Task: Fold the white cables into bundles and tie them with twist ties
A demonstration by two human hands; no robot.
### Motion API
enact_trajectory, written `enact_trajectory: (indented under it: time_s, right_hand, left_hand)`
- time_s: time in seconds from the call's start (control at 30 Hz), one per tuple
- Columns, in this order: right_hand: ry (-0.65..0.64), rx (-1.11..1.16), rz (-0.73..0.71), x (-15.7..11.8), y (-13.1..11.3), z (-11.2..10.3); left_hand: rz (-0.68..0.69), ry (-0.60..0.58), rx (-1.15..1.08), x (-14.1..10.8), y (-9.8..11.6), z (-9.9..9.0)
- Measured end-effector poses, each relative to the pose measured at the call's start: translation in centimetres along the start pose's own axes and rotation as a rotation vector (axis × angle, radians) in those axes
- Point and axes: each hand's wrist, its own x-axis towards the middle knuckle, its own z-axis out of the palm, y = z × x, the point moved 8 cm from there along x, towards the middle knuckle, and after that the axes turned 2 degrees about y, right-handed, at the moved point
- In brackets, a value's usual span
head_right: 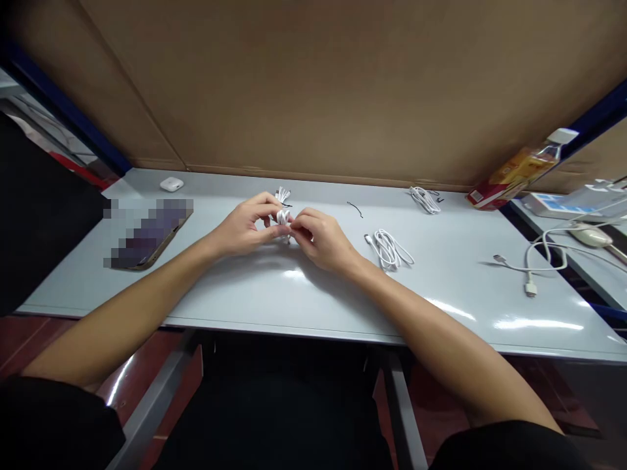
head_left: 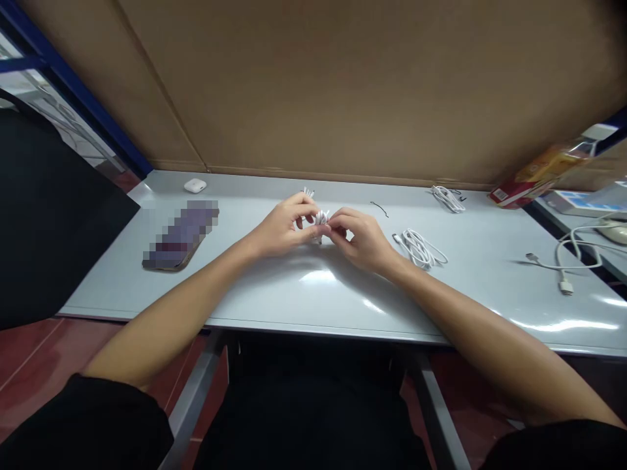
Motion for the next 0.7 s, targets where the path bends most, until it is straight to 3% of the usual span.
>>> enact_trajectory:
  time_s: [0.17, 0.4, 0.57, 0.7]
  right_hand:
    - [-0.015, 0.027, -0.115, -0.1, -1.5, 0.3]
    - [-0.031, 0.010, -0.094, 0.1, -2.0, -0.7]
    - [0.038, -0.030, -0.061, 0.5, -0.7, -2.1]
    - [-0.004, -0.070, -0.062, 0.4, 0.6, -1.4]
  left_hand:
    - [-0.193, 0.028, -0.285, -0.2, -1.4, 0.7]
    - [-0.388, -0.135, -0.334, -0.6, -3.2, 3.1]
    - [-0.374, -0.202, -0.284, -0.8, -3.0, 3.7]
    - [-0.342, -0.204, -0.177, -1.0, -2.4, 4.0]
